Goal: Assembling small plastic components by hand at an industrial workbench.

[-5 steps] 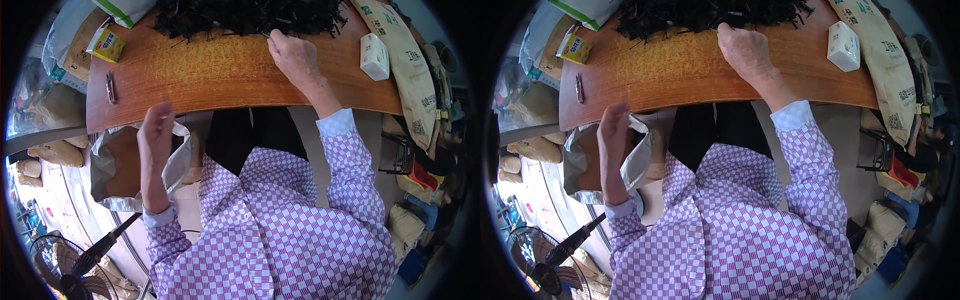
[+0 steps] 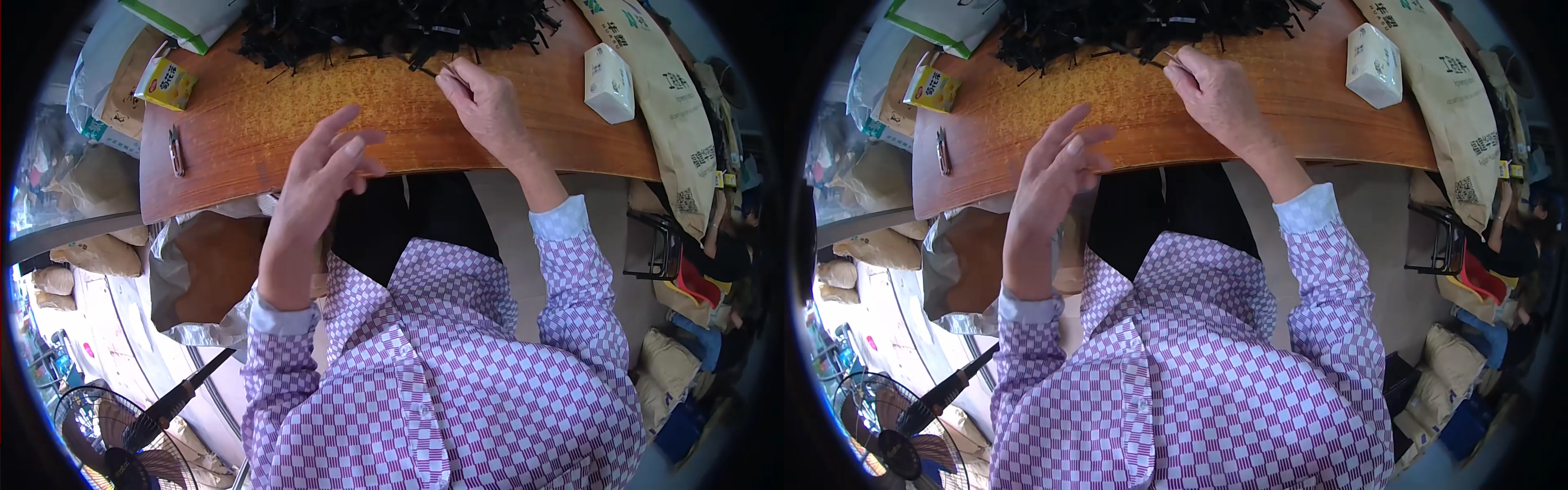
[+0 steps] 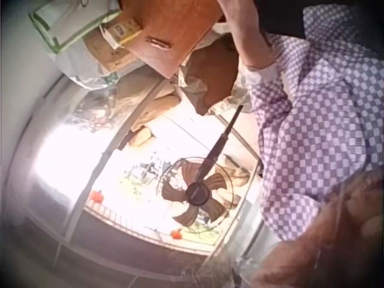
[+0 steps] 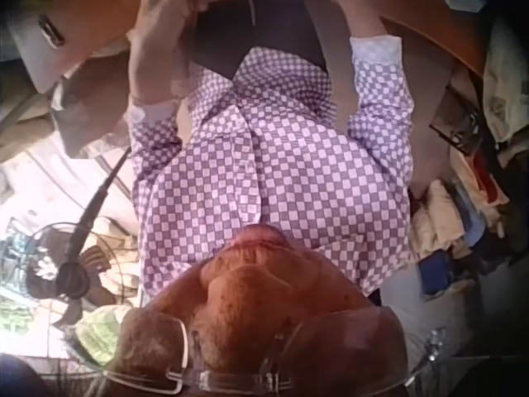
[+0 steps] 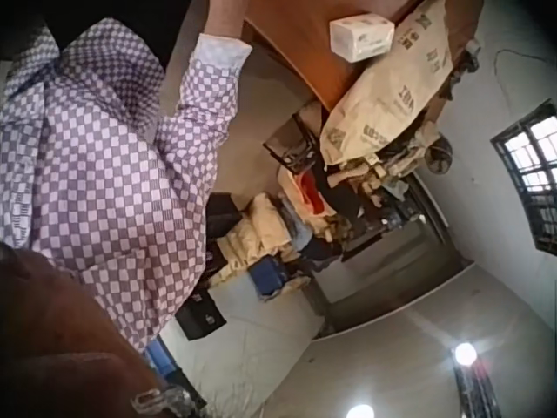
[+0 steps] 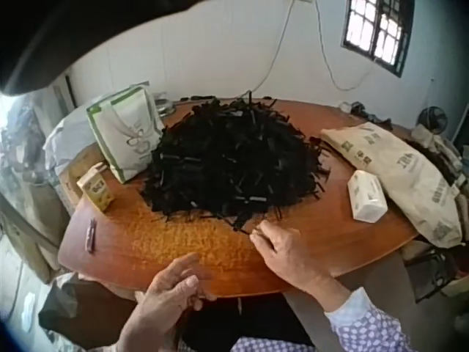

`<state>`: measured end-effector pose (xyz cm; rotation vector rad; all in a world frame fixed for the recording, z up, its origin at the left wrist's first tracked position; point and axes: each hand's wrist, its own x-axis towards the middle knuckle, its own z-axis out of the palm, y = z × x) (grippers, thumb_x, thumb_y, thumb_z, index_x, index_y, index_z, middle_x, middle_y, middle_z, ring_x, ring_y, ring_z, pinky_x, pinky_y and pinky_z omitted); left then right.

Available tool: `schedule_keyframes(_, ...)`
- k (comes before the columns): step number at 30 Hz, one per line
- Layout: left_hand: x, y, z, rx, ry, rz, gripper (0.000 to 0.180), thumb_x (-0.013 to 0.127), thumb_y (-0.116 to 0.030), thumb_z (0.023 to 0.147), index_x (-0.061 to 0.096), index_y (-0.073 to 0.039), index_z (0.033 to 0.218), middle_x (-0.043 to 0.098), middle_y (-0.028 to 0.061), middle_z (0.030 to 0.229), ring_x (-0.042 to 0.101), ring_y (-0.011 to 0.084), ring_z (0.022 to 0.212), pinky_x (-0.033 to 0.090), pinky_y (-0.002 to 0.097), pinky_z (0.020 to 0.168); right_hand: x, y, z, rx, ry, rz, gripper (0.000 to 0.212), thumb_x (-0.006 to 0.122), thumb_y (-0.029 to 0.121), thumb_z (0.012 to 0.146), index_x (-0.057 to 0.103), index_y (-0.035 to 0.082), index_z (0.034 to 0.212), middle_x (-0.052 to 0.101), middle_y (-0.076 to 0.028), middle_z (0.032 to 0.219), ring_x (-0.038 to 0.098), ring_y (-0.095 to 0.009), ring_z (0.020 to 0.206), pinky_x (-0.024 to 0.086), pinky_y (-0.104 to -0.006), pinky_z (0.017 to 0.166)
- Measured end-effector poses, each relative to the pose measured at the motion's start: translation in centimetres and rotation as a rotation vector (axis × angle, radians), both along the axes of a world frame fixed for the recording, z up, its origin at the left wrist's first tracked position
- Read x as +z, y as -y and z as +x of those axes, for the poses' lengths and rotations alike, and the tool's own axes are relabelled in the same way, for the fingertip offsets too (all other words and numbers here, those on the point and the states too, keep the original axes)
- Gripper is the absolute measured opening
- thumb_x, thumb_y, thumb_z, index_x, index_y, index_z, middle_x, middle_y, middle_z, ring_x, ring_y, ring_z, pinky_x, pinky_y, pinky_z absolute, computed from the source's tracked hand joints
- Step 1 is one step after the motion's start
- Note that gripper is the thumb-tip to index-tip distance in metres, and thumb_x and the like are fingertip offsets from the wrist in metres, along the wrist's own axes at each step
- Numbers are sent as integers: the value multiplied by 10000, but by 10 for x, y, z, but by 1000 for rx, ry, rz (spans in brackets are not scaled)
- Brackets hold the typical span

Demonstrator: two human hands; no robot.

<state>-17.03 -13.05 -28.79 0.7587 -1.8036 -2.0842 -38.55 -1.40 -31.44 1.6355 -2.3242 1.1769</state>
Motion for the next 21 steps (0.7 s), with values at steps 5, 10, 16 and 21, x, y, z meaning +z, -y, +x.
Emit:
schedule_keyframes(5,-32,-6,-53,-187,-403,806,500,577,-246,912,408,21,1299,579,208,1135,639,232,928,518,229,676,7,-34,25,163,621,-32,112,568,104,915,541,20,845,484,7,712,446,-50,673,404,-227,588)
schedule_keyframes(10,-36,-19,-64,-212,-433,908,413,576,-180,907,446,-8,1260,604,205,1084,654,238,898,547,223,693,-9,-56,29,254,705,-107,104,542,100,930,541,26,857,447,43,693,396,-33,619,349,-185,543)
schedule_keyframes(16,-42,-30,-64,-178,-402,757,426,601,-127,885,422,-65,1267,597,198,1064,653,206,820,545,201,668,-25,-67,30,228,875,-49,144,552,151,929,545,16,882,496,13,688,441,-52,618,378,-218,546)
schedule_keyframes(21,-23,-38,-62,-76,-234,454,307,600,-81,882,460,-87,1155,628,149,956,658,183,786,529,205,625,-8,-62,39,150,803,-98,176,484,196,969,534,27,975,473,15,703,450,-58,614,382,-212,541)
